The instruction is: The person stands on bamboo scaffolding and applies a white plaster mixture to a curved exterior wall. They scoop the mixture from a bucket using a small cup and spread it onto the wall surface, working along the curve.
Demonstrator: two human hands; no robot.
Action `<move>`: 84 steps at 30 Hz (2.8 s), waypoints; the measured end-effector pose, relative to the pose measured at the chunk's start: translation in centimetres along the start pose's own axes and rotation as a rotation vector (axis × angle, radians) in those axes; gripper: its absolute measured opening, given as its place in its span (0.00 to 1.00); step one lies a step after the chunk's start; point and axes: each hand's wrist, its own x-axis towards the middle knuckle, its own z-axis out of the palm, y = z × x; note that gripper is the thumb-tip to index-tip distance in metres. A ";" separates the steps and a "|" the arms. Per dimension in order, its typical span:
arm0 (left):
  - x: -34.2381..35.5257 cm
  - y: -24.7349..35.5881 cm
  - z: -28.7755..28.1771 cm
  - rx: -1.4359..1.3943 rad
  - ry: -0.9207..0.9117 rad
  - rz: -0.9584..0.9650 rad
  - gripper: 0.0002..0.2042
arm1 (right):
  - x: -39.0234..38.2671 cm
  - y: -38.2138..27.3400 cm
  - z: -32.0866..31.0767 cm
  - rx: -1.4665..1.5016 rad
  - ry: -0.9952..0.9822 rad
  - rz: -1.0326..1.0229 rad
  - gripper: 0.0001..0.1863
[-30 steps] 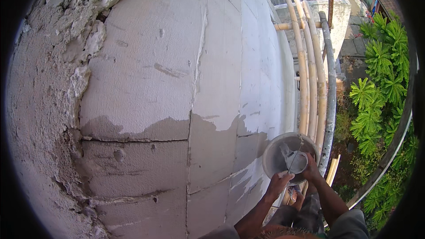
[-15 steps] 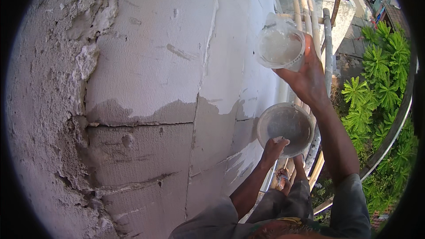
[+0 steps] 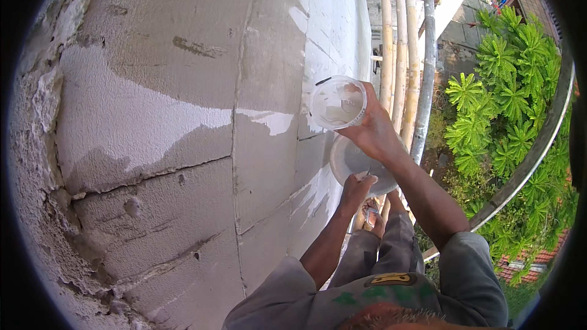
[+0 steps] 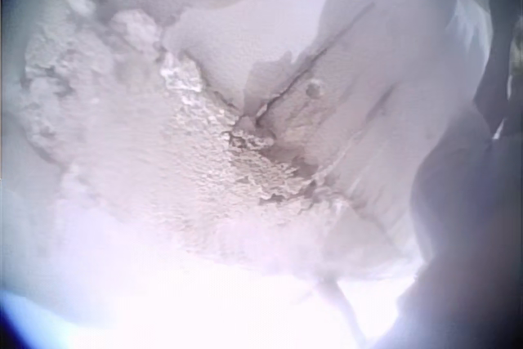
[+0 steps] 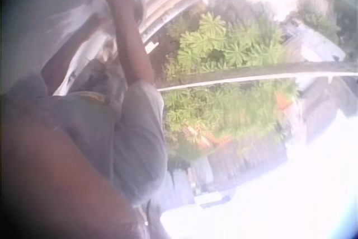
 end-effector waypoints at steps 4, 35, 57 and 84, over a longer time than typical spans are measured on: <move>-0.1 -3.0 -0.6 0.035 0.021 -0.042 0.11 | -3.5 6.6 -3.4 -0.113 0.138 0.177 0.40; 2.2 -5.0 -1.2 0.117 0.060 -0.100 0.13 | -15.1 16.2 -5.6 -0.114 0.312 0.375 0.38; 0.9 3.4 3.9 0.367 -0.150 0.121 0.17 | -7.2 30.5 -4.4 -0.678 -0.106 0.842 0.29; 1.8 0.3 -1.0 0.000 0.042 -0.105 0.09 | 12.7 9.6 -8.1 -0.303 0.359 0.035 0.25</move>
